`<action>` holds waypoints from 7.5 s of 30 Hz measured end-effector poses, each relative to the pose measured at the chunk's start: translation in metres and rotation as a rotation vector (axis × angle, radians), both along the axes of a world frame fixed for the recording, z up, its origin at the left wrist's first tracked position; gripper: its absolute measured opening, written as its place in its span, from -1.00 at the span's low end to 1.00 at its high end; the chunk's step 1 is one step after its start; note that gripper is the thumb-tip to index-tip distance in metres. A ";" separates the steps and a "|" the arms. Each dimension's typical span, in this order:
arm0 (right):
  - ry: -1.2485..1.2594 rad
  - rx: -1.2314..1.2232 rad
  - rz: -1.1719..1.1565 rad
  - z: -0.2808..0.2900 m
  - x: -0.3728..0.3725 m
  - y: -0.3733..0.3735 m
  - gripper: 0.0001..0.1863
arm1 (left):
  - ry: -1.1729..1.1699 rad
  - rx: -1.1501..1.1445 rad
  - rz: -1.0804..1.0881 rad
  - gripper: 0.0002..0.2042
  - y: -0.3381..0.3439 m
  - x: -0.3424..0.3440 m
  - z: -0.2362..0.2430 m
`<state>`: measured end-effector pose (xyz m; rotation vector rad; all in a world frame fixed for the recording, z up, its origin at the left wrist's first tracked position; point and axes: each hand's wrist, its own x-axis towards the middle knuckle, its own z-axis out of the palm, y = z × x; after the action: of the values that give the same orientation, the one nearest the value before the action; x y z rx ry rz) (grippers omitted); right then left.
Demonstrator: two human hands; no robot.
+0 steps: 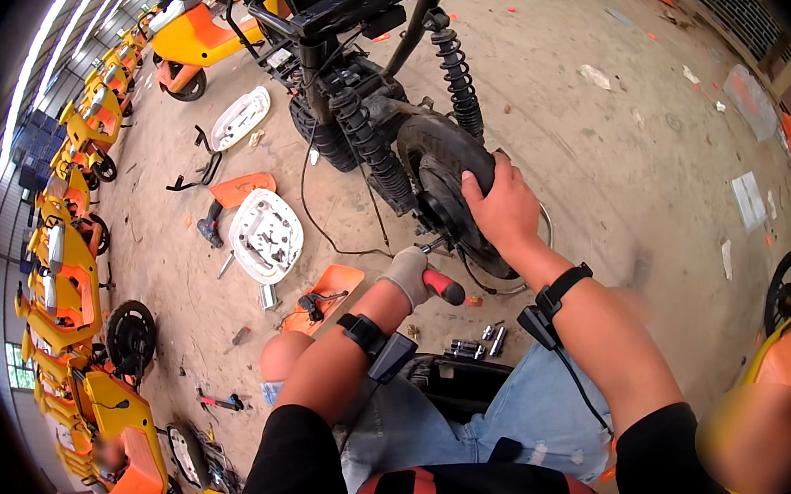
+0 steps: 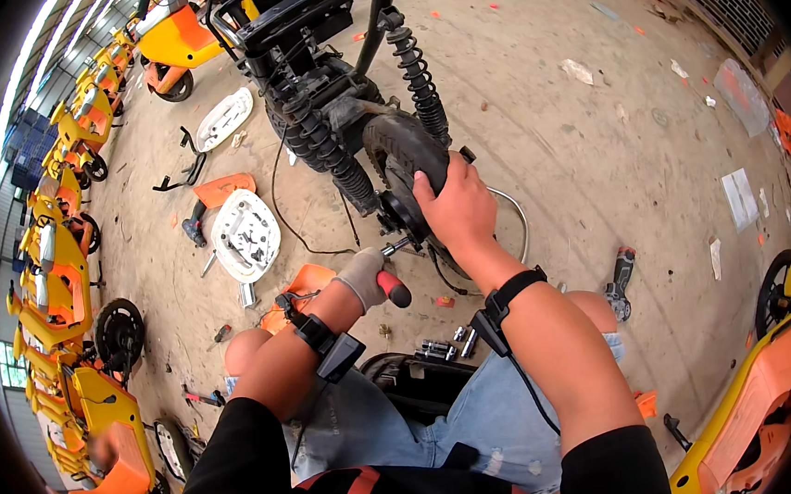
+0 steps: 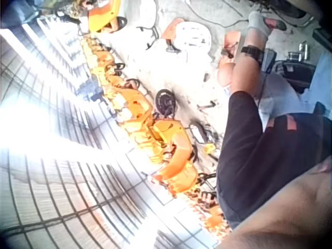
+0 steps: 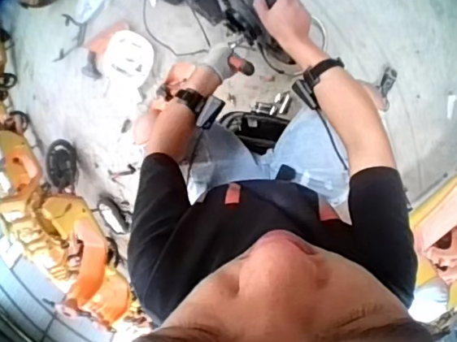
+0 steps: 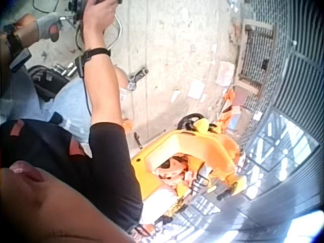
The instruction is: The person sits on the floor and uses a ratchet wrench to tighten bolts on the rear wheel hub of a yellow electric scooter. They manipulate the wheel and the tool to secure the axle nuts and then inspect the brake assembly.
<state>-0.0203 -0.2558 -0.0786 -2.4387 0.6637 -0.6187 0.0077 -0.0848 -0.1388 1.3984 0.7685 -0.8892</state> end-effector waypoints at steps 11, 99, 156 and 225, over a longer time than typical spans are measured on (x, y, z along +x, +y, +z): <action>-0.037 -0.004 -0.004 -0.001 0.005 0.004 -0.38 | -0.866 1.127 -2.080 -0.86 0.002 -0.048 -0.028; 0.020 0.018 0.000 -0.002 0.007 -0.001 -0.36 | -0.180 0.218 -0.021 -0.66 -0.023 -0.109 -0.008; -0.013 -0.038 0.023 0.003 0.005 0.003 -0.41 | -0.256 -0.006 -0.488 -0.89 0.042 -0.042 -0.078; -0.014 -0.027 0.009 -0.005 0.008 -0.003 -0.36 | -0.622 0.218 -0.782 -0.90 0.024 -0.059 -0.017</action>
<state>-0.0120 -0.2585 -0.0834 -2.4590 0.6420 -0.6447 -0.0510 -0.0608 -0.1554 2.0800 -0.1953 -0.8745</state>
